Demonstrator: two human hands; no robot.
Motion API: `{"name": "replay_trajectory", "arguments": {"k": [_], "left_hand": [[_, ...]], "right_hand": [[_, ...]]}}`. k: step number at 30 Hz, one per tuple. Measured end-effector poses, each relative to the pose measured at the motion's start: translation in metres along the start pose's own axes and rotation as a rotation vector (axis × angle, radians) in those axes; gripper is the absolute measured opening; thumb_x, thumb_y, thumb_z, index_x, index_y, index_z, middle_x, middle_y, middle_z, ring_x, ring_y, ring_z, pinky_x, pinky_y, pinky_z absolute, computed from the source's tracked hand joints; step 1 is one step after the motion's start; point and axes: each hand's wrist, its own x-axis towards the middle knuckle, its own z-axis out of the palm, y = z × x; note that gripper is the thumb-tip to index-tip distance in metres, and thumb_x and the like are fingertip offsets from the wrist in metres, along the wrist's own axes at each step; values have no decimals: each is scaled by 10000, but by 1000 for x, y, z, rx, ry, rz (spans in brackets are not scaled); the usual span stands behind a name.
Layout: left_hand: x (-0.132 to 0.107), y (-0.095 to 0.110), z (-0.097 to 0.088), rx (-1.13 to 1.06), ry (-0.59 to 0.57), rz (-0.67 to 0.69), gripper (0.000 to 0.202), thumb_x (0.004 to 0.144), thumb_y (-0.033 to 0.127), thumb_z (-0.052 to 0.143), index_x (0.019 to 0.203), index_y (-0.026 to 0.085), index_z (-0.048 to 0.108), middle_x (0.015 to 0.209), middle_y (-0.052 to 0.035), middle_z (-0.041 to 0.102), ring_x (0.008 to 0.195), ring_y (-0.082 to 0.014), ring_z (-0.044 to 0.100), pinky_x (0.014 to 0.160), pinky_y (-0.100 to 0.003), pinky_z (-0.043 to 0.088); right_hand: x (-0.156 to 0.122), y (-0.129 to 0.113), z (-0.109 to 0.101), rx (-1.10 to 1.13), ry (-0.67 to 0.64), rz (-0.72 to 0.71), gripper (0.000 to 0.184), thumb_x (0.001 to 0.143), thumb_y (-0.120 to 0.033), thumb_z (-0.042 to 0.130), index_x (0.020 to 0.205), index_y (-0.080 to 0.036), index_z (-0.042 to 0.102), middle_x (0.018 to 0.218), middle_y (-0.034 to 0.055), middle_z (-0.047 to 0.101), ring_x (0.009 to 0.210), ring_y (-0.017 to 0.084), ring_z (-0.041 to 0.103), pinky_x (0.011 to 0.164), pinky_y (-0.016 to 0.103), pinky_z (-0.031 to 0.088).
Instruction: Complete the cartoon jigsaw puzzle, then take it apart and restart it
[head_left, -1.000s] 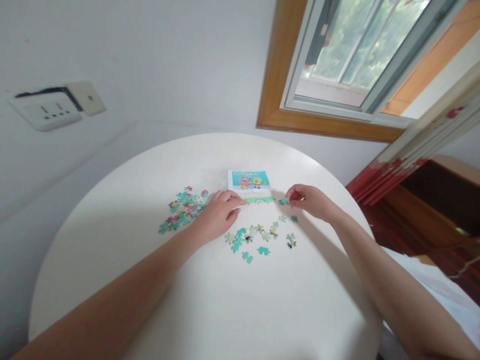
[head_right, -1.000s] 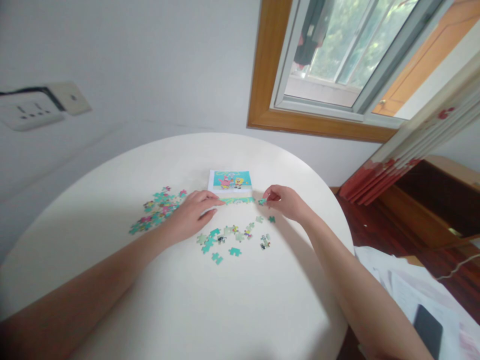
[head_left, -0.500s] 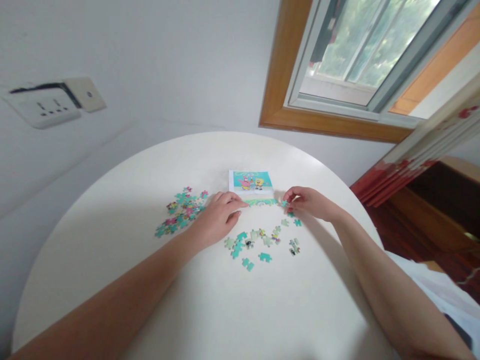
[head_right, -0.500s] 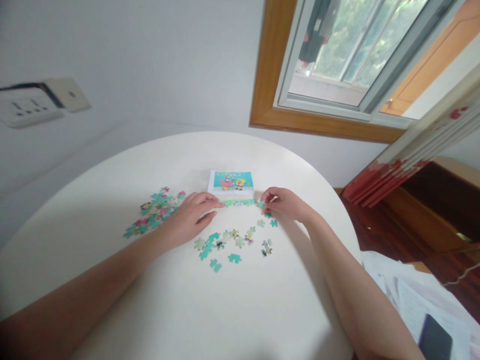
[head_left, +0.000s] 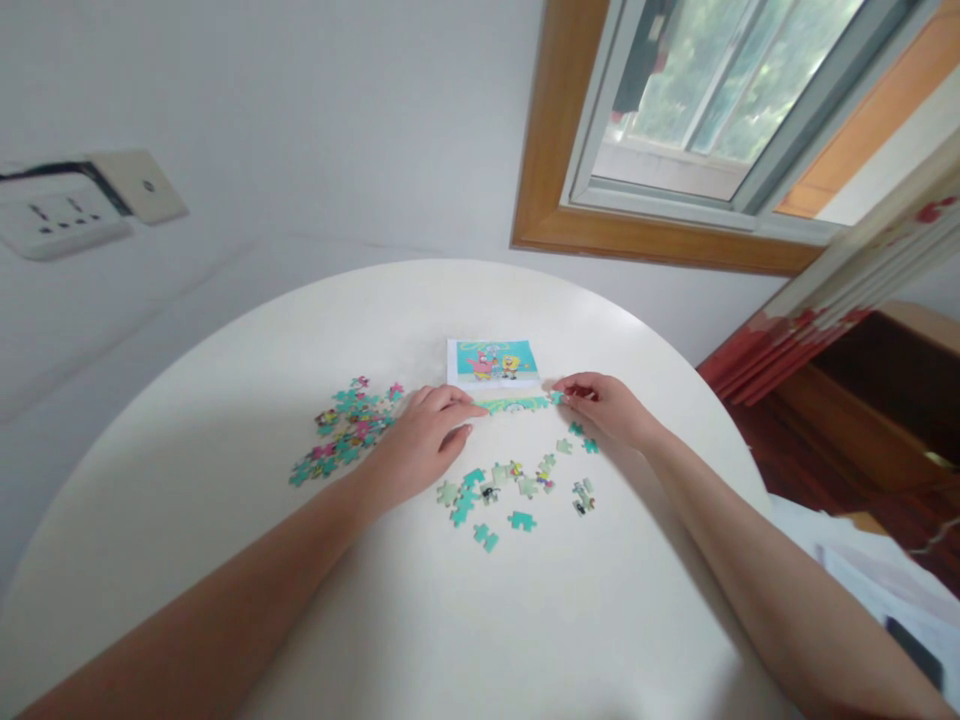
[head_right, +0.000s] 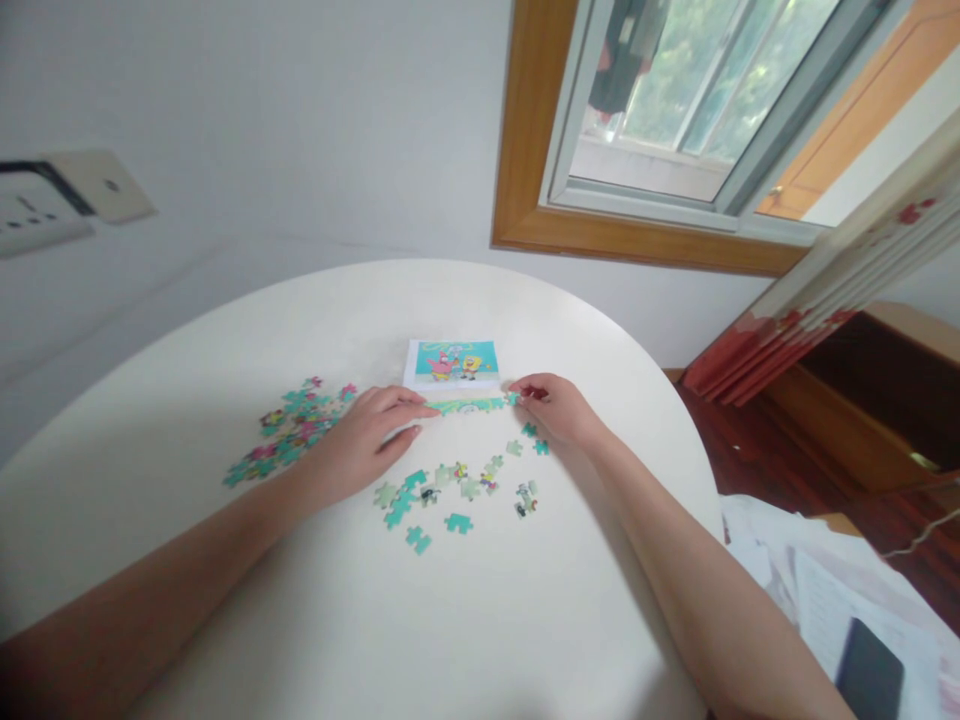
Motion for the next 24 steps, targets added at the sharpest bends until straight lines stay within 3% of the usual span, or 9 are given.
{"name": "replay_trajectory", "arguments": {"k": [7,11,18,24], "left_hand": [[1,1,-1,-8,12,0,297,886,187,456,1123,219,632,1121,-68,569,1054,-231,502,958,-414,395],[1,0,-1,-4,8,7,296,880,182,460,1117,209,635,1116,-71,573,1050,-232,505,956,-411,395],[1,0,0,12,12,18,293,883,177,456,1115,214,631,1113,-70,569,1050,-223,508,962,-403,393],[1,1,-1,5,-8,-5,305,886,187,456,1132,234,629,1139,-67,565,1067,-230,496,972,-419,396]], "right_hand": [[-1,2,0,103,67,8,193,793,-263,546,884,-159,680,822,43,687,684,137,596,643,260,462],[0,7,-3,34,83,6,208,793,-229,533,898,-160,699,844,52,692,709,149,611,663,267,474],[2,19,-1,-120,67,-146,272,806,-186,499,954,-178,726,931,66,653,721,133,595,652,249,471],[2,17,-2,-69,81,-102,226,818,-196,519,954,-195,700,964,51,697,797,152,623,731,272,486]]}}
